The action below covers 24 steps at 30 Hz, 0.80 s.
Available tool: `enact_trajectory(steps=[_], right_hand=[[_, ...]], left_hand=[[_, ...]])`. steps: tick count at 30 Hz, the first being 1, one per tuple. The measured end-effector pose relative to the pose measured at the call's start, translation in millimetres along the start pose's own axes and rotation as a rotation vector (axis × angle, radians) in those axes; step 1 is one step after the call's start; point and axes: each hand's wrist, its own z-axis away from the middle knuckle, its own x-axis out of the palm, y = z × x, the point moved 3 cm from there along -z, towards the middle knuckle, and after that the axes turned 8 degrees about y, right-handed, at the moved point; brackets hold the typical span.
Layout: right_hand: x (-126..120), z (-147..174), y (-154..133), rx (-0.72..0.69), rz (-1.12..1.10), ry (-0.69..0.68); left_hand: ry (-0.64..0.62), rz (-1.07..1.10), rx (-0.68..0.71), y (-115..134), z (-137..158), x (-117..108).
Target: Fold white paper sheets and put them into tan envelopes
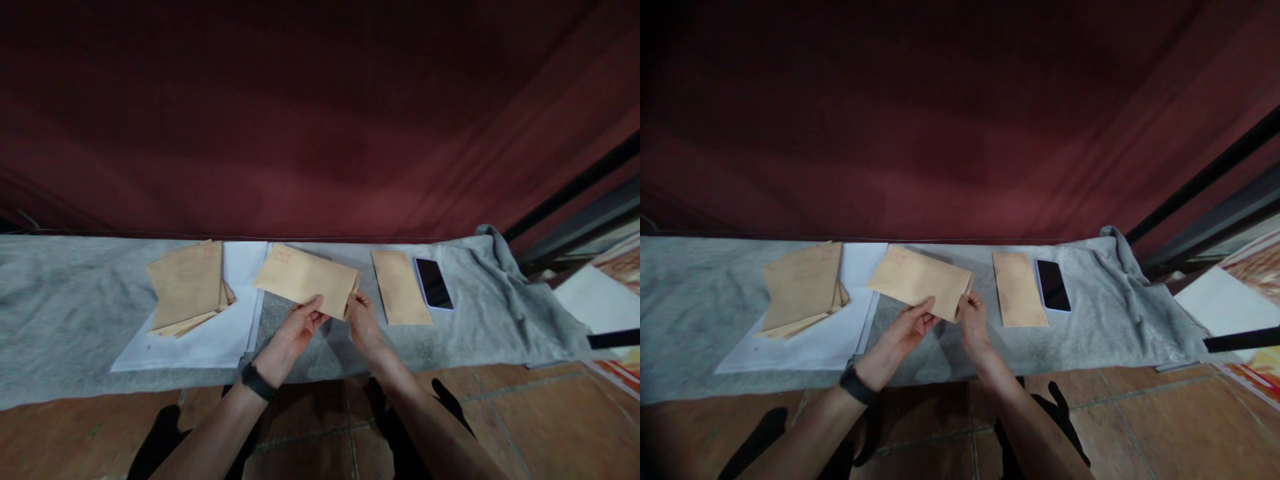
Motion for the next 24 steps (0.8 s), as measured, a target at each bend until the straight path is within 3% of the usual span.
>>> enact_trajectory(steps=[8, 15, 24], right_hand=[[-3, 3, -16, 0.027, 0.098, -0.027], [-19, -7, -32, 0.076, 0.19, -0.046], [-30, -15, -14, 0.146, 0.508, -0.189]], left_hand=[[-0.023, -0.094, 0.059, 14, -12, -10], [0.004, -0.421, 0.127, 35, -9, -15], [0.1, -0.539, 0.277, 39, -17, -28]])
